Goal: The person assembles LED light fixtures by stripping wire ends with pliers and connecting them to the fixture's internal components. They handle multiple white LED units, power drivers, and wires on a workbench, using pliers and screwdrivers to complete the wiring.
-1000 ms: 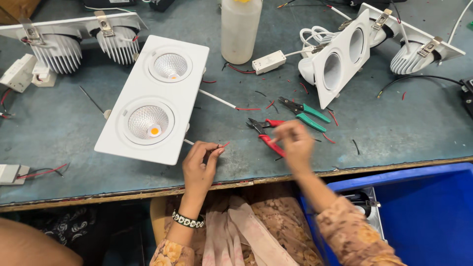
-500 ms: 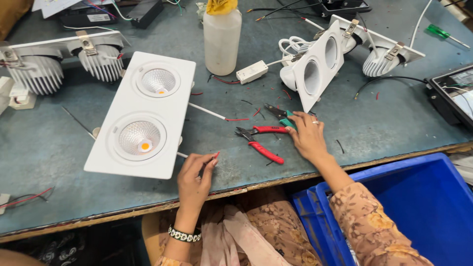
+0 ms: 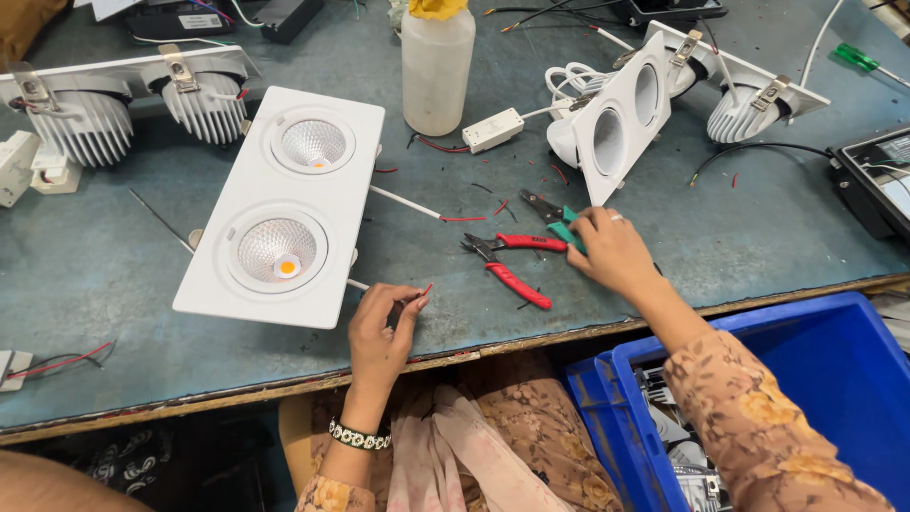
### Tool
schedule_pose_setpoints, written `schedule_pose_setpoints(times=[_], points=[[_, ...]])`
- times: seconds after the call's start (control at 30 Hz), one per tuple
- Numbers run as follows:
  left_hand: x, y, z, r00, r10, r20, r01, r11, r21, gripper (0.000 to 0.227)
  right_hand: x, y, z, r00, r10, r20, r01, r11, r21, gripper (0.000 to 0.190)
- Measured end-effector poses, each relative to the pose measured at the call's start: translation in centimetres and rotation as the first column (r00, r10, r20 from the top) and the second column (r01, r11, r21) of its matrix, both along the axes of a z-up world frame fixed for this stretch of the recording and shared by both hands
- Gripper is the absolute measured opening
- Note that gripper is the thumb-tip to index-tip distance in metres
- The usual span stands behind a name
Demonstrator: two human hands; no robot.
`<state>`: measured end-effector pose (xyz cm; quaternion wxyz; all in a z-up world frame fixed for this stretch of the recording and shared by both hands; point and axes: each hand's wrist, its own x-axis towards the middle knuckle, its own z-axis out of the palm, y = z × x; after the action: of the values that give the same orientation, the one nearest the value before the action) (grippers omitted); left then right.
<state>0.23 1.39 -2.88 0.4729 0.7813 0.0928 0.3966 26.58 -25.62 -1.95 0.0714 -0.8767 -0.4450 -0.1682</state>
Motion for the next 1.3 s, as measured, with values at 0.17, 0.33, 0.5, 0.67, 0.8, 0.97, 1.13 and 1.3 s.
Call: schedule_pose_setpoints(times=[0.17,0.33,0.5,0.67,0.8,0.97,1.13,1.3], points=[[-0.1,0.1,0.1,1.000,-0.005,0.001,0.005,1.000,-0.011,0.013,1.1,1.4,-1.8,0.985,-0.171,0.023,0.164,0.970,0.177,0.023],[0.1,0.2,-0.3,0.999,-0.023,0.033,0.025,0.998,-0.061,0.011,0.8,0.3,-2.3,0.613,0.299,-0.731,0.512,0.554,0.656,0.036],[-0.2,0.4,-1.0,0.999,-0.048,0.026,0.053,0.977,-0.208,0.010,-5.6,1.3,-1.9,0.413,0.476,-0.777,0.452,0.633,0.628,0.051],[-0.4,0.1,-1.9,0.998,-0.018,0.060,0.035,0.953,-0.301,0.011,-12.2,4.8,-2.2,0.386,0.528,-0.756,0.128,0.781,0.611,0.028],[-0.8,0.3,-2.4,0.989,-0.054,0.137,0.100,0.928,-0.358,0.011,-13.6,7.2,-0.3,0.593,0.473,-0.651,-0.081,0.840,0.536,0.011],[-1.0,0.6,-2.5,0.980,-0.097,0.175,0.154,0.923,-0.352,0.010,-13.8,9.6,1.4,0.894,0.393,-0.216,-0.323,0.898,0.297,0.055],[-1.2,0.6,-2.6,0.982,-0.108,0.155,0.158,0.920,-0.359,0.010,-13.8,10.1,1.3,0.958,0.271,-0.097,-0.252,0.952,0.175,0.062],[-1.1,0.7,-2.4,0.978,-0.120,0.173,0.171,0.930,-0.326,0.010,-14.1,10.3,1.3,0.940,0.301,-0.161,-0.270,0.944,0.192,0.060]])
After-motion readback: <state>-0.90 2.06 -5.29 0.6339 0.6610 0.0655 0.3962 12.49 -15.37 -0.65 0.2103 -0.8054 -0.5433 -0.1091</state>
